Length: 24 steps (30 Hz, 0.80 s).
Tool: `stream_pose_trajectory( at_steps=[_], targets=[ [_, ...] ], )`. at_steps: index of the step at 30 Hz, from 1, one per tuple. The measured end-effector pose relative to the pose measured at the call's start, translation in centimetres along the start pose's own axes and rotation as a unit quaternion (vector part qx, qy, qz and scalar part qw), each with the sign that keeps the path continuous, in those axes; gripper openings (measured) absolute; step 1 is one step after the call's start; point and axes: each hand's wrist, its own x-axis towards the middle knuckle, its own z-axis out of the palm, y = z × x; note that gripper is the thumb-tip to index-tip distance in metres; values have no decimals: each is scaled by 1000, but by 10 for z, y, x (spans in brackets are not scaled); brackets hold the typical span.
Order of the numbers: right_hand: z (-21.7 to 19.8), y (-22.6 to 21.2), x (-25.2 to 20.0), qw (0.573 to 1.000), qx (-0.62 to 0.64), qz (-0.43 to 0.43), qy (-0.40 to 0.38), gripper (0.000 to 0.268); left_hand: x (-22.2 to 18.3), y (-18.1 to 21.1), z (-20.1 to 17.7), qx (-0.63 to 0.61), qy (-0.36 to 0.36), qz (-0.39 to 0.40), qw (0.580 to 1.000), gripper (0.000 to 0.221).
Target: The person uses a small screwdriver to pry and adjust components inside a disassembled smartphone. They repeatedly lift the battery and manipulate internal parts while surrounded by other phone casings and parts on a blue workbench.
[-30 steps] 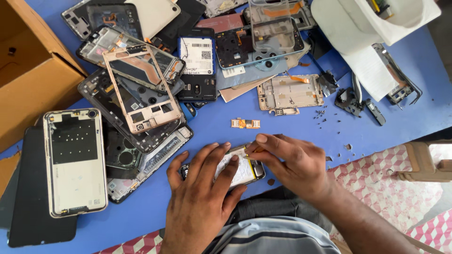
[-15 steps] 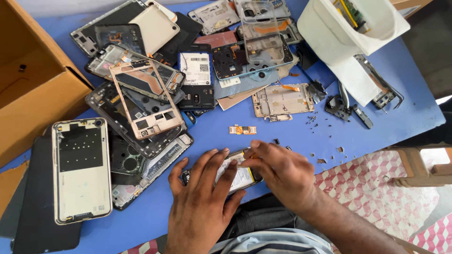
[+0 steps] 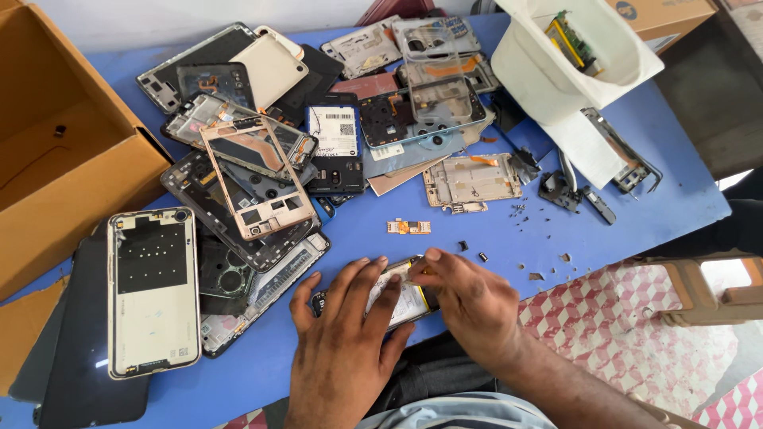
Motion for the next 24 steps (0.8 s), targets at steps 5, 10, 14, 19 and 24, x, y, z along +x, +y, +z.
stream_pose_trajectory(
  at_steps=[5, 10, 14, 19, 24],
  targets=[
    [-17, 15, 9, 992, 75, -24, -97, 56, 0, 0, 0, 6, -7, 4, 1000, 50],
    [-21, 50, 0, 971, 167, -62, -158, 44, -3, -6, 9, 10, 3, 2, 1000, 51],
    [10, 45, -24, 944, 309, 0, -116, 21, 25, -6, 27, -27, 9, 54, 998, 53],
    [-43, 51, -41, 964, 235, 102, -71, 21, 95, 39, 65, -96, 11, 169, 981, 53],
    [-129, 45, -40, 981, 147, 117, -41, 21, 129, 83, 85, -116, 21, 214, 970, 54]
  ],
)
